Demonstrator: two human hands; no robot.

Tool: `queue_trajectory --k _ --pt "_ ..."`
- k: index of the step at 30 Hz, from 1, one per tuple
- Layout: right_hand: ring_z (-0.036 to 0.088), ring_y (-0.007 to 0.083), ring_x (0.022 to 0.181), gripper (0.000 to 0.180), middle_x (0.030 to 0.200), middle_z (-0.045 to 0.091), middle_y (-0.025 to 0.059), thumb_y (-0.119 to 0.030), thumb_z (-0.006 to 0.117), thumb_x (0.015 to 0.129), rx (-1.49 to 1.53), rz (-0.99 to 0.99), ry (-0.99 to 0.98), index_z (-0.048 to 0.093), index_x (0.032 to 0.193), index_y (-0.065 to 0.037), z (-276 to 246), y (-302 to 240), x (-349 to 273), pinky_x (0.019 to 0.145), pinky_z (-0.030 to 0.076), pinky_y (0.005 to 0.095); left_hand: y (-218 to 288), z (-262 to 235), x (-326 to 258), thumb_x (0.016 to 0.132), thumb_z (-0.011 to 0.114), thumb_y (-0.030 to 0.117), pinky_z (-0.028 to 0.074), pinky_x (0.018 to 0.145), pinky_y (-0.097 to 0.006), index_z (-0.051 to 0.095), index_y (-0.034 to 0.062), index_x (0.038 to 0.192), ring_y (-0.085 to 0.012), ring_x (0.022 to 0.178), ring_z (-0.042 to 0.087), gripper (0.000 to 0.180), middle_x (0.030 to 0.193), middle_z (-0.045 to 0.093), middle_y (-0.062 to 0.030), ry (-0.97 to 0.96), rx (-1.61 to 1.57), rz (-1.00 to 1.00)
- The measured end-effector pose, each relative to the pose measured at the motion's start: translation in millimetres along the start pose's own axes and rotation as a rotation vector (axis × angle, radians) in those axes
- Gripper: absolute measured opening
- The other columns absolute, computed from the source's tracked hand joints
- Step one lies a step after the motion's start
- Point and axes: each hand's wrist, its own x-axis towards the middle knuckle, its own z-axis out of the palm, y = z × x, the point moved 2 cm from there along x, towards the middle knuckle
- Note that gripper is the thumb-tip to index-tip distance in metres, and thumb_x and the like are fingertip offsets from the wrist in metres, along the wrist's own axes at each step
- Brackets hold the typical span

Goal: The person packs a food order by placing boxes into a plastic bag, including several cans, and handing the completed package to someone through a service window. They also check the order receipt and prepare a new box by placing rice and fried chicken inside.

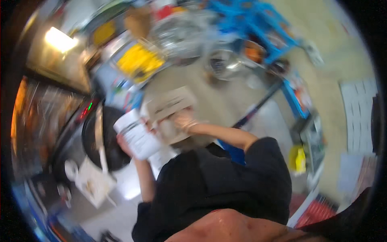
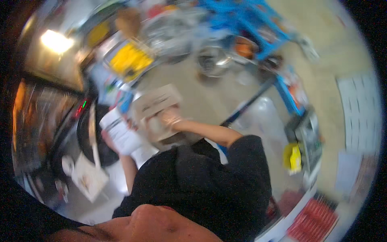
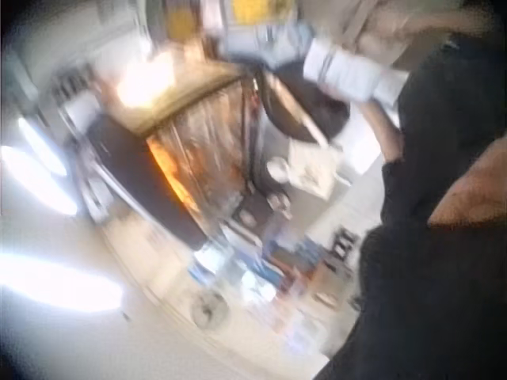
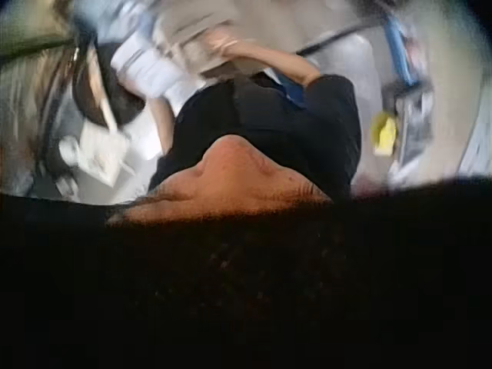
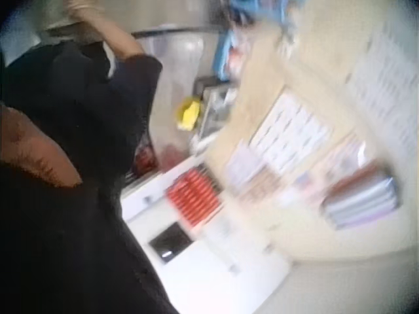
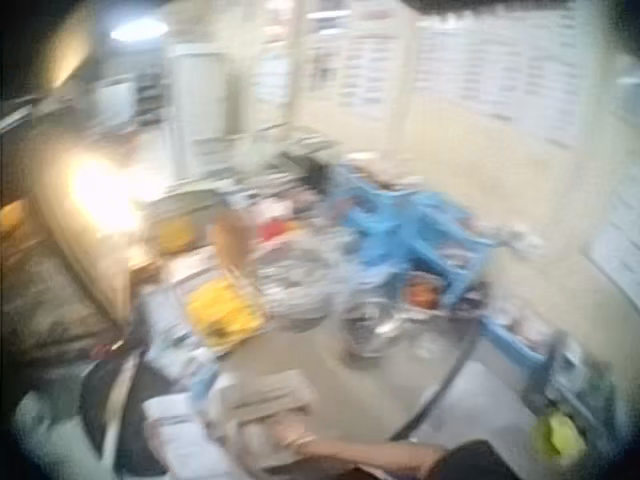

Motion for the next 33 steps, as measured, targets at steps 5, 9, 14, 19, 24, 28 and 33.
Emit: queue_trajectory --k 5,9,14,19,24,28,33 --pt "0.058 0.0227 0.073 0.022 0.082 0.061 0.0076 -0.022 0.047 0.084 0.403 -0.125 0.823 0.063 0.089 -0.007 -48.3 69.1 -64.9 0.069 0.047 0.0349 -28.3 12.2 34.9 0.078 0.05 0.051 0.031 0.073 -0.042 0.02 0.0158 0.136 -0.0228 0.082 0.037 0.074 0.105 0.039 -0.011 -0.098 0.051 -0.015" --pt "0.058 0.0161 0.085 0.024 0.089 0.062 0.007 0.007 0.043 0.075 1.028 0.196 1.517 0.059 0.089 -0.005 -71.9 216.9 -126.3 0.075 0.045 0.0274 -57.0 17.5 55.3 0.081 0.049 0.047 0.033 0.072 -0.039 0.016 0.0206 0.139 -0.0209 0.078 0.038 0.071 0.111 0.044 -0.0136 -0.043 0.118 0.049" --pt "0.058 0.026 0.081 0.029 0.084 0.061 0.0088 -0.016 0.045 0.084 0.406 0.999 1.483 0.053 0.111 -0.01 -87.2 405.5 -188.6 0.08 0.044 0.035 -75.8 15.9 72.0 0.082 0.045 0.047 0.033 0.08 -0.051 0.014 0.0191 0.139 -0.0223 0.082 0.04 0.07 0.108 0.041 -0.013 0.02 0.14 0.071" --pt "0.055 0.0339 0.078 0.043 0.085 0.058 0.0187 -0.028 0.044 0.085 1.149 0.902 1.261 0.041 0.127 -0.018 -17.0 526.4 -131.0 0.073 0.042 0.0424 -92.8 21.1 98.6 0.084 0.044 0.046 0.036 0.074 -0.041 0.014 0.0198 0.139 -0.0214 0.082 0.04 0.069 0.109 0.04 -0.013 0.19 0.192 0.106" --pt "0.04 0.0304 0.115 0.053 0.125 0.042 0.0187 -0.035 0.034 0.092 0.942 0.811 1.122 0.018 0.138 -0.015 -68.4 487.4 -95.7 0.097 0.03 0.0368 -107.1 22.2 118.8 0.085 0.043 0.046 0.037 0.07 -0.036 0.015 0.0188 0.139 -0.0199 0.078 0.039 0.067 0.106 0.04 -0.013 0.349 0.295 0.102" --pt "0.026 0.0287 0.128 0.05 0.138 0.028 0.0166 -0.036 0.03 0.092 0.872 0.726 1.183 0.029 0.134 -0.009 -55.2 545.1 -76.1 0.106 0.02 0.0355 -113.2 32.9 149.3 0.085 0.043 0.046 0.038 0.064 -0.032 0.015 0.0187 0.139 -0.0189 0.075 0.037 0.066 0.104 0.04 -0.0128 0.302 0.403 0.015" --pt "0.052 0.031 0.098 0.027 0.107 0.055 0.0179 -0.014 0.048 0.079 0.611 1.398 1.089 0.054 0.103 -0.004 -99.0 626.9 -85.2 0.083 0.042 0.0408 -112.1 35.9 140.9 0.085 0.044 0.046 0.038 0.061 -0.032 0.015 0.0192 0.139 -0.0187 0.073 0.036 0.067 0.099 0.039 -0.0115 0.293 0.396 0.073"
